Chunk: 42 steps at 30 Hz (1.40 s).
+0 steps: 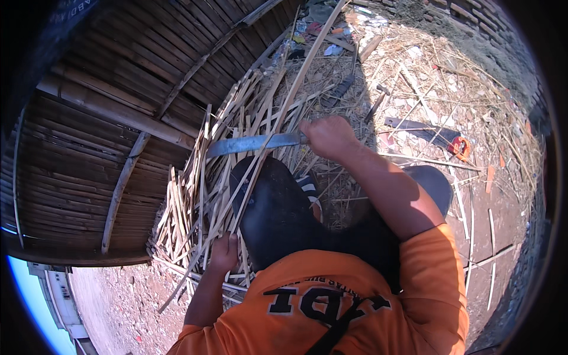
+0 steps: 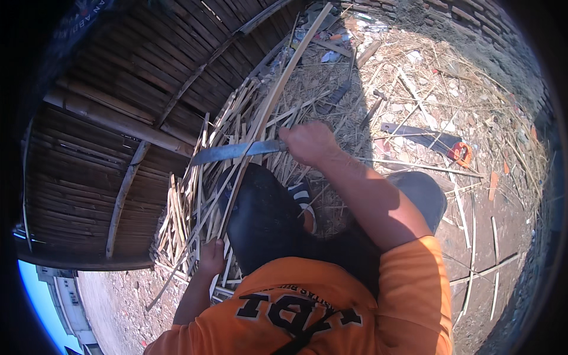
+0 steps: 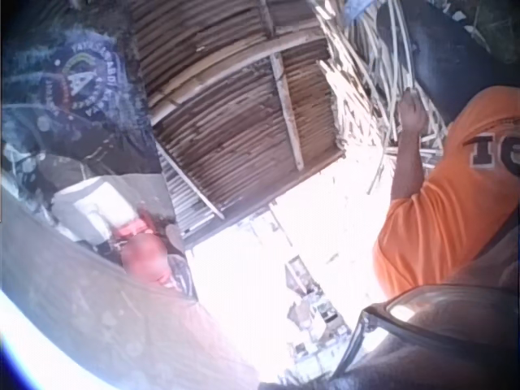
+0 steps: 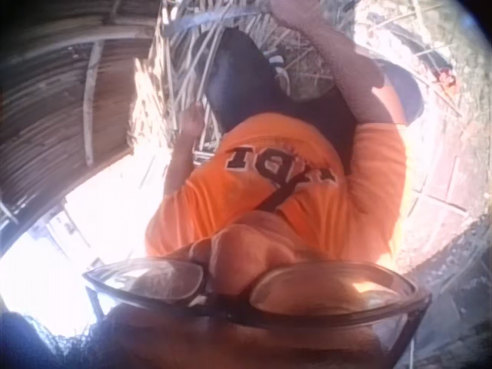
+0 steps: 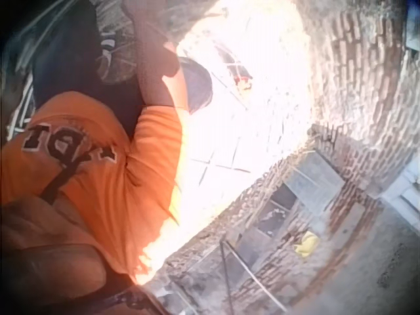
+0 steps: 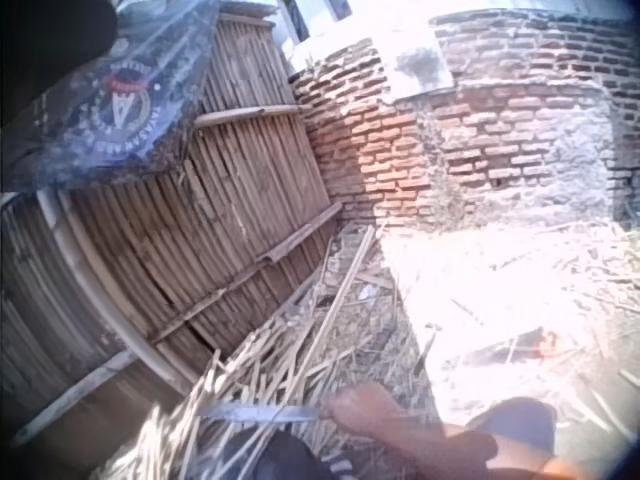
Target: The person shaves a long strip of bamboo with a knife, then uses a hammer to pound the edge of the strip against a wooden block.
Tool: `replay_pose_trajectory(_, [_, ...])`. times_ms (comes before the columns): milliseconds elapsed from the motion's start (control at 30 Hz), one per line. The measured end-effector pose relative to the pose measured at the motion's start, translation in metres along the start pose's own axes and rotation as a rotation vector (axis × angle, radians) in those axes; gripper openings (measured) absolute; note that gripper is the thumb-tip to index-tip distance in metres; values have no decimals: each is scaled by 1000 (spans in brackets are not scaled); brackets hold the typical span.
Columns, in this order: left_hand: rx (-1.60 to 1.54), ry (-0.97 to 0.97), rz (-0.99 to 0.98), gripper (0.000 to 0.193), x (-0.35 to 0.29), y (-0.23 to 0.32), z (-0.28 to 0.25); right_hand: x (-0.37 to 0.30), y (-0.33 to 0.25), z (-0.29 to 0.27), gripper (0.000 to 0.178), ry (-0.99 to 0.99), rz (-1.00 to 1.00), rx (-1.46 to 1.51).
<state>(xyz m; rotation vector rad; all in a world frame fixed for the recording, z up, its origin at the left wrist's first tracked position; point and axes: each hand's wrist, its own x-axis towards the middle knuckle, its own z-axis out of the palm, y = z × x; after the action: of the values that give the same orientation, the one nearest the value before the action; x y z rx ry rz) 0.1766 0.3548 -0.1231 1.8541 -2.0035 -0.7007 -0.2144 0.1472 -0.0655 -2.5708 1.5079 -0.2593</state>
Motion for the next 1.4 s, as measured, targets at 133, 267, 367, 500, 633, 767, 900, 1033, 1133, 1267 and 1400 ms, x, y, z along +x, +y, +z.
replay_pose_trajectory(133, [-87,-97,-105,49,0,-6,-15,3,-4,-6,22,55,159,50])
replay_pose_trajectory(267, [-135,-54,-76,49,-7,7,-8,-6,-10,-19,22,-15,84,80])
replay_pose_trajectory(367, [-205,-75,-166,50,-6,10,-3,-12,-31,-19,21,-44,7,63])
replay_pose_trajectory(500, [-162,-27,-99,48,-4,12,1,-14,-46,-5,21,-10,-181,-34])
replay_pose_trajectory(633, [-3,-23,-24,45,-7,-2,-12,4,11,-3,20,74,91,-22])
replay_pose_trajectory(767, [-57,20,-4,43,-9,-15,-4,3,-4,-9,20,69,108,46])
replay_pose_trajectory(900, [-141,-23,-75,45,-11,-6,1,-10,-15,-12,20,15,61,65])
replay_pose_trajectory(1033, [-233,-32,-104,46,-8,11,2,-15,-43,-2,19,4,-148,18])
replay_pose_trajectory(1133, [-69,7,-66,45,-11,0,1,-13,-56,3,18,-56,-236,-89])
replay_pose_trajectory(1267, [43,18,-11,42,-1,12,-14,5,5,-9,17,94,101,-4])
replay_pose_trajectory(1400, [-86,-19,-60,45,0,8,-15,-2,-5,-11,21,63,124,46])
